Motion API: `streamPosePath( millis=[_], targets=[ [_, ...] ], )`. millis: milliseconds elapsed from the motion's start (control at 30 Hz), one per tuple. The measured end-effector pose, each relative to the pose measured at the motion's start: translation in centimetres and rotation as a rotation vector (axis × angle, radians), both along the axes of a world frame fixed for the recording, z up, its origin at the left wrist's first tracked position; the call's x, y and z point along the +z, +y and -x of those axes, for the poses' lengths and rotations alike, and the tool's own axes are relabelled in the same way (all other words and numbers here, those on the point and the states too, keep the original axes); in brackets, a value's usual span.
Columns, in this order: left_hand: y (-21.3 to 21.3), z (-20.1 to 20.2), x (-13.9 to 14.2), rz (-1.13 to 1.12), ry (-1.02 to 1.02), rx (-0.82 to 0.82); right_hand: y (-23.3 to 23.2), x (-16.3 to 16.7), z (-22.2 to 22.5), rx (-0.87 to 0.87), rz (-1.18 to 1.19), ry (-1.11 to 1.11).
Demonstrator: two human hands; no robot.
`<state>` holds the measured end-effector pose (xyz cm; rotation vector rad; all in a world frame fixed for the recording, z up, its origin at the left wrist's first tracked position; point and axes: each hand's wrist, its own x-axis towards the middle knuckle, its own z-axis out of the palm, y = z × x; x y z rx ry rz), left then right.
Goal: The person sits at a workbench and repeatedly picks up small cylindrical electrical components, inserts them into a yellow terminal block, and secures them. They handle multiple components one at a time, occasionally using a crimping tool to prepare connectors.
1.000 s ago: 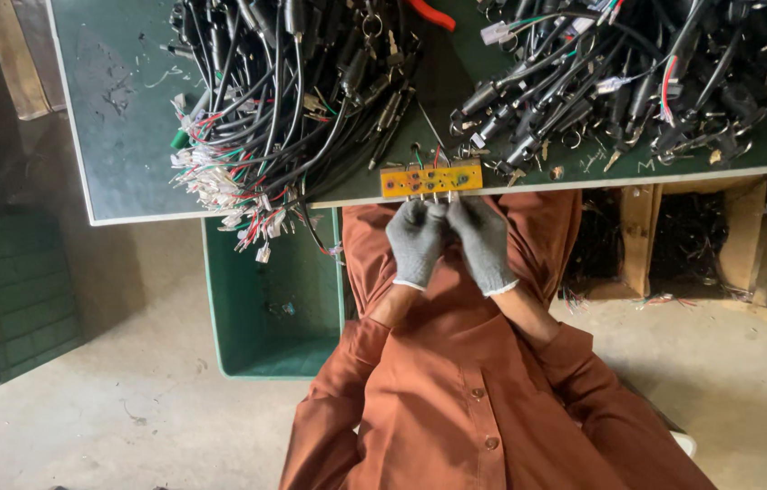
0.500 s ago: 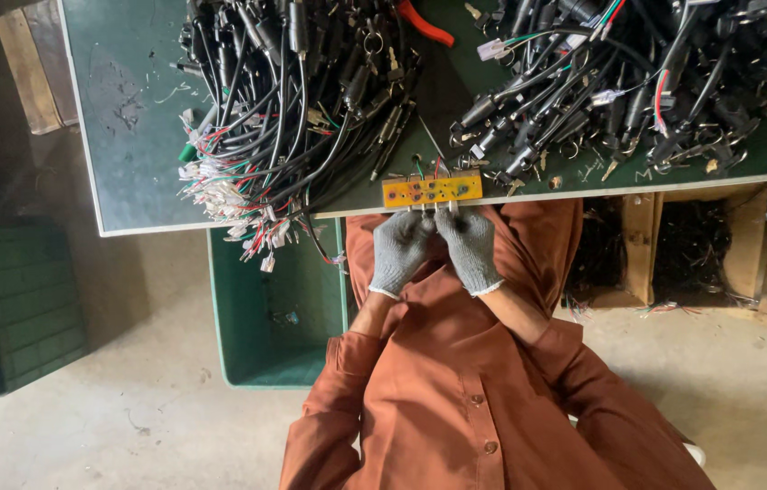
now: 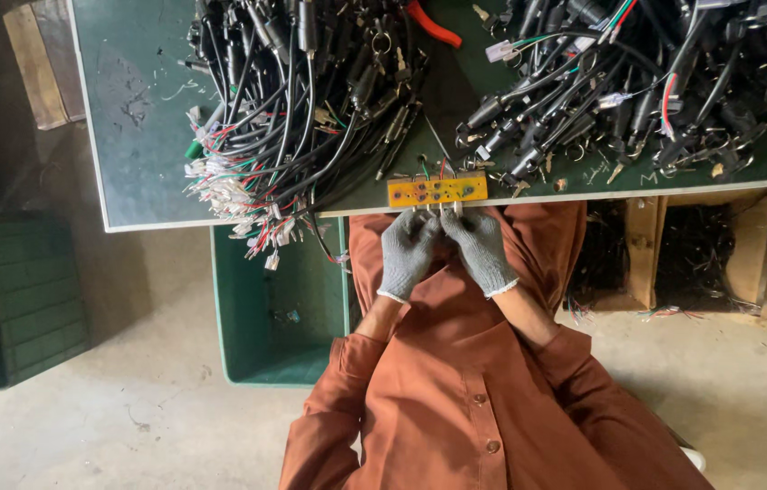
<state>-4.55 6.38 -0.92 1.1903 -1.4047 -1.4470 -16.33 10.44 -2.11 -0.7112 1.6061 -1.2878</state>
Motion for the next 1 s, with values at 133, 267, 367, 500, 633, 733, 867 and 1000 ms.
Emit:
streamPosePath(
  millis=[133,267,367,500,633,733,867,1000],
  targets=[
    [0.1,-0.3,0.2,-0.019,-0.037,0.014,-0.1,0.2,-0.2,0.0,0.09,-0.027],
    [0.8,1.6,0.0,0.005,0.12,0.2,-0.2,-0.3,0.0,0.004,0.005,-0.021],
    [1.1,2.9,0.1,-0.072,0.142,0.333,-0.1,-0.6,-0.1,-0.006,-0.044,-0.106],
    [1.1,2.2,0.0,-0.033,0.124,0.255,0.0,-0.6,-0.3,0.02,-0.031,-0.046],
    [1.0,1.6,0.3,0.001,0.074,0.254,-0.1,-0.3,-0.4,0.029,0.083,-0.071],
    [1.0,2.7,0.2,-0.006,0.008,0.362,-0.1,-0.1,-0.4,0.018,0.03,-0.124],
    [0.9,2.9,0.0,0.097,0.082,0.407,0.0,-0.3,-0.8,0.04,-0.043,-0.028],
    [0.9,0.7,-0.2,-0.157,0.119,0.357,-0.1,-0.6,-1.4,0.109,0.067,0.002]
  ],
)
